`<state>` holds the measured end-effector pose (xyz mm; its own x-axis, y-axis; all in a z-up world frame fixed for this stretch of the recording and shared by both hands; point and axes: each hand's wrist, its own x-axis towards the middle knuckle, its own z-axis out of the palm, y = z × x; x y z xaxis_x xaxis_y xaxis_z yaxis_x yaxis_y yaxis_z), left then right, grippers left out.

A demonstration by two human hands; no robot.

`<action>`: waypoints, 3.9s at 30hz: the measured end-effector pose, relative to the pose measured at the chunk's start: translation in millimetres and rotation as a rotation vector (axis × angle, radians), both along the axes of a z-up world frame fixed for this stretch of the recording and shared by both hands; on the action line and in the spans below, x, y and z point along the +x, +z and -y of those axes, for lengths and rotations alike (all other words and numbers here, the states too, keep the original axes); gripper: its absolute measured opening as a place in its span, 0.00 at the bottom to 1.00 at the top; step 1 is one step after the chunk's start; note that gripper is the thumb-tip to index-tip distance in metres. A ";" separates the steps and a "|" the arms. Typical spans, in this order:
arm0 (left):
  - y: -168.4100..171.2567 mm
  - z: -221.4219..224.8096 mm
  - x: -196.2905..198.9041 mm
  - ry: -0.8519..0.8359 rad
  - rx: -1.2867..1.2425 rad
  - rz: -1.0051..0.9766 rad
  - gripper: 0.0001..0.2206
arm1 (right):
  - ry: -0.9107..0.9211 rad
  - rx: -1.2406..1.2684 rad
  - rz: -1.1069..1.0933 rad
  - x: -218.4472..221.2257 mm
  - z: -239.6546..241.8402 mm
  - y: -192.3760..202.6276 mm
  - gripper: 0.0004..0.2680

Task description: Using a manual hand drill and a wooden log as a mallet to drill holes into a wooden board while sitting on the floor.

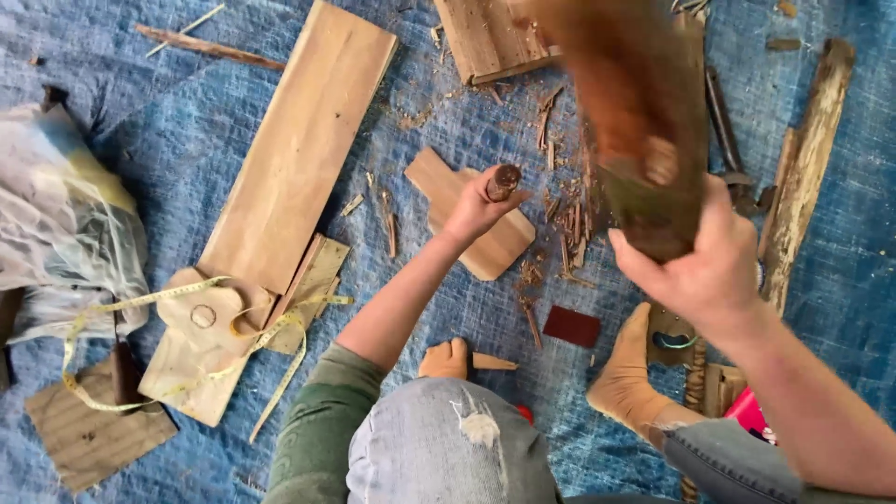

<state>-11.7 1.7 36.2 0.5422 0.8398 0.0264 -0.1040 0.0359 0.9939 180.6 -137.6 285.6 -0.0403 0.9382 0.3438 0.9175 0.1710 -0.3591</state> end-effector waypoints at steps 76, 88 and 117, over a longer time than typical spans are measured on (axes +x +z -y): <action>-1.3 -1.0 8.4 0.542 -0.074 0.186 0.09 | -0.777 -0.620 -1.056 -5.9 80.7 -294.8 0.14; 0.6 1.5 18.4 0.467 -0.049 0.094 0.10 | -0.772 -0.564 -1.103 -4.8 83.9 -301.6 0.15; -8.4 6.1 31.8 0.338 0.081 0.063 0.11 | -0.785 -0.557 -1.085 8.2 89.5 -326.8 0.15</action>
